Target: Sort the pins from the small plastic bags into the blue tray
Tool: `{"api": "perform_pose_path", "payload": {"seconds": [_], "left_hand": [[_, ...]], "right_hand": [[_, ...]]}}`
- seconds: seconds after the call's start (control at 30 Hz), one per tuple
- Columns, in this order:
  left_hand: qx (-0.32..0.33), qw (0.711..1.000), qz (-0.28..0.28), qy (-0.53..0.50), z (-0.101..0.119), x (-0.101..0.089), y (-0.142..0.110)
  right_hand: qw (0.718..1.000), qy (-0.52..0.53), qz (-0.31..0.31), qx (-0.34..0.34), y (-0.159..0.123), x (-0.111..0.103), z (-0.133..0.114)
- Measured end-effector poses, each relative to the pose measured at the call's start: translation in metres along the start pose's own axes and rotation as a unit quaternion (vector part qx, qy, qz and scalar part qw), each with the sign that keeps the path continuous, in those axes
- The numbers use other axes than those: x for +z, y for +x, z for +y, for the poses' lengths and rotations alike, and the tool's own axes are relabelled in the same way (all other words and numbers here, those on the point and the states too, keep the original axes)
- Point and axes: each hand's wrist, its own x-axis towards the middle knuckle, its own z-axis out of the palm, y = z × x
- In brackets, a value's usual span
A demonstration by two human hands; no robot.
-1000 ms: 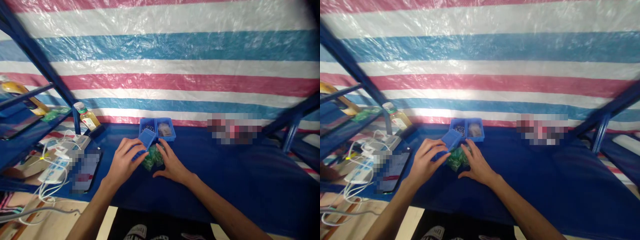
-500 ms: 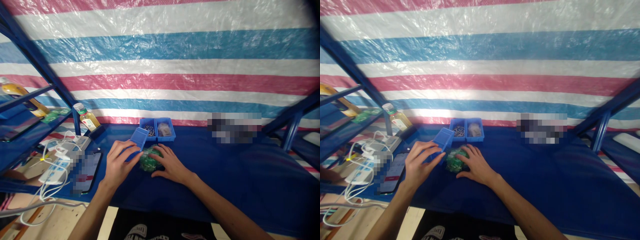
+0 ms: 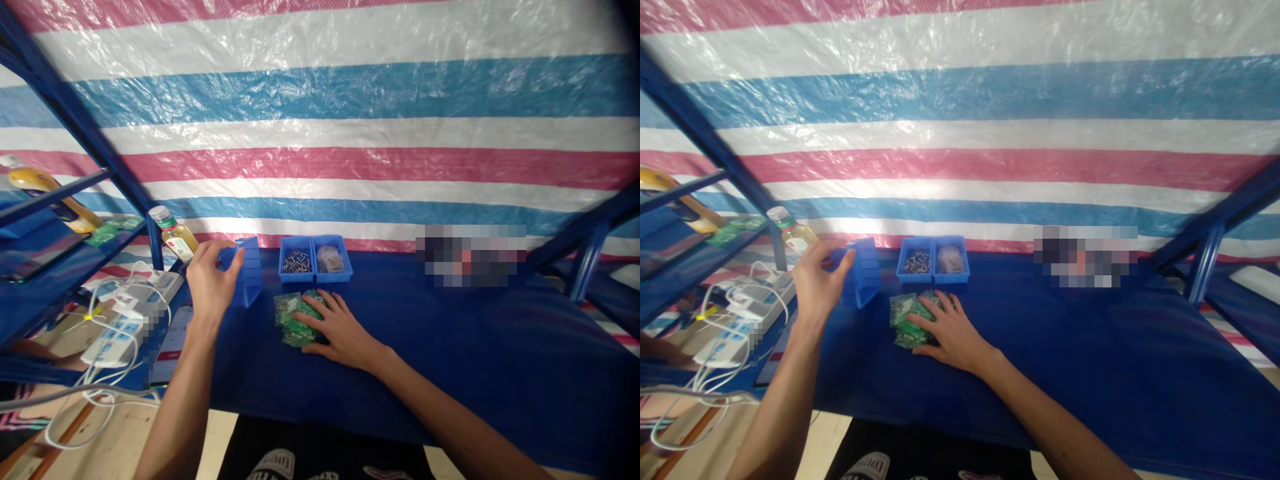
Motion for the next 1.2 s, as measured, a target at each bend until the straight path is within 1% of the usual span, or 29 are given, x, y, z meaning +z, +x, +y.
{"api": "perform_pose_path", "payload": {"seconds": [0.07, 0.13, 0.23, 0.3, 0.43, 0.53, 0.67, 0.83, 0.93, 1.03, 1.13, 1.17, 1.2], "left_hand": [[-0.044, 0.998, -0.036, 0.020, -0.021, 0.014, 0.019], [-0.085, 0.991, -0.097, 0.037, -0.040, 0.032, 0.037], [-0.137, 0.968, -0.198, 0.075, -0.063, 0.062, 0.055], [-0.155, 0.951, -0.242, 0.110, -0.075, 0.082, 0.061], [-0.164, 0.945, -0.253, 0.130, -0.090, 0.115, 0.061], [-0.164, 0.943, -0.257, 0.136, -0.097, 0.131, 0.057], [-0.153, 0.944, -0.260, 0.131, -0.102, 0.142, 0.057], [-0.133, 0.947, -0.265, 0.123, -0.100, 0.149, 0.060], [-0.121, 0.950, -0.264, 0.117, -0.096, 0.149, 0.057], [-0.102, 0.957, -0.250, 0.108, -0.090, 0.144, 0.055], [-0.058, 0.966, -0.232, 0.095, -0.076, 0.140, 0.058], [-0.035, 0.967, -0.237, 0.086, -0.070, 0.140, 0.061], [0.001, 0.964, -0.255, 0.072, -0.064, 0.142, 0.064]], "right_hand": [[1.000, 0.010, -0.006, -0.008, -0.003, -0.003, -0.002], [1.000, 0.019, -0.011, -0.018, -0.006, -0.005, -0.004], [0.999, 0.024, -0.015, -0.032, -0.009, -0.006, -0.008], [0.999, 0.028, -0.015, -0.041, -0.010, -0.006, -0.010], [0.998, 0.038, -0.004, -0.046, -0.011, -0.004, -0.015], [0.998, 0.042, 0.006, -0.035, -0.011, -0.003, -0.019], [0.999, 0.037, 0.019, -0.023, -0.011, 0.001, -0.023], [0.999, 0.033, 0.015, -0.021, -0.011, 0.004, -0.026], [0.999, 0.035, 0.009, -0.021, -0.011, 0.003, -0.027], [0.999, 0.038, 0.009, -0.019, -0.011, 0.003, -0.029], [0.999, 0.038, 0.017, -0.021, -0.012, 0.004, -0.030], [0.999, 0.039, 0.019, -0.020, -0.012, 0.005, -0.030], [0.999, 0.039, 0.021, -0.020, -0.012, 0.005, -0.030]]}}
